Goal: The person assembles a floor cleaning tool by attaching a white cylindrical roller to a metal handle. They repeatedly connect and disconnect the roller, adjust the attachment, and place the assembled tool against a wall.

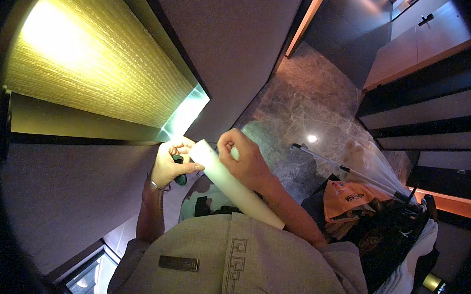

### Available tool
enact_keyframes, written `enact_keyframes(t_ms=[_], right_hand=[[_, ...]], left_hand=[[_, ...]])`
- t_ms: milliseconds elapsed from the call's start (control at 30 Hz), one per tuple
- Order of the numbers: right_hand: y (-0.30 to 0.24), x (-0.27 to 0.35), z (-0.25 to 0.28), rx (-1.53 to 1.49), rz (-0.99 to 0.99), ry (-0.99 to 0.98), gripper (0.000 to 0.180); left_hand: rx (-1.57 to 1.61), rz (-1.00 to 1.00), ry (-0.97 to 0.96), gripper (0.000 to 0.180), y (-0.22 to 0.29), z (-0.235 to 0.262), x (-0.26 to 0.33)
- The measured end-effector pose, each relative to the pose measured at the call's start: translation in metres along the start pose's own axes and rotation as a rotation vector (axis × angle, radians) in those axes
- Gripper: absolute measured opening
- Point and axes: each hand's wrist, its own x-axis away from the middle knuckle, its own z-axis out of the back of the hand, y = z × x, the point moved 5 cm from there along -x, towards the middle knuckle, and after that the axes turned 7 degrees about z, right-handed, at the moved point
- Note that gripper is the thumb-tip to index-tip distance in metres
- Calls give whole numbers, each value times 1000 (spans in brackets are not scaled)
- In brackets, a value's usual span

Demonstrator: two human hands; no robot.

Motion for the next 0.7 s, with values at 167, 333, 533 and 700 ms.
enact_keyframes(t_ms=[167,333,533,700], right_hand=[[26,10,-7,-737,-438,131,3],[22,1,4,-858,-414,337,7],[21,-8,40,-828,-435,471,6],[5,-17,53,-504,-313,170,16]], left_hand=[[-76,83,-160,20,-15,6,1],[-108,-113,-251,15,-2,0,-2],[-217,-100,-171,13,1,12,-1],[-228,-114,-188,16,10,5,-2]])
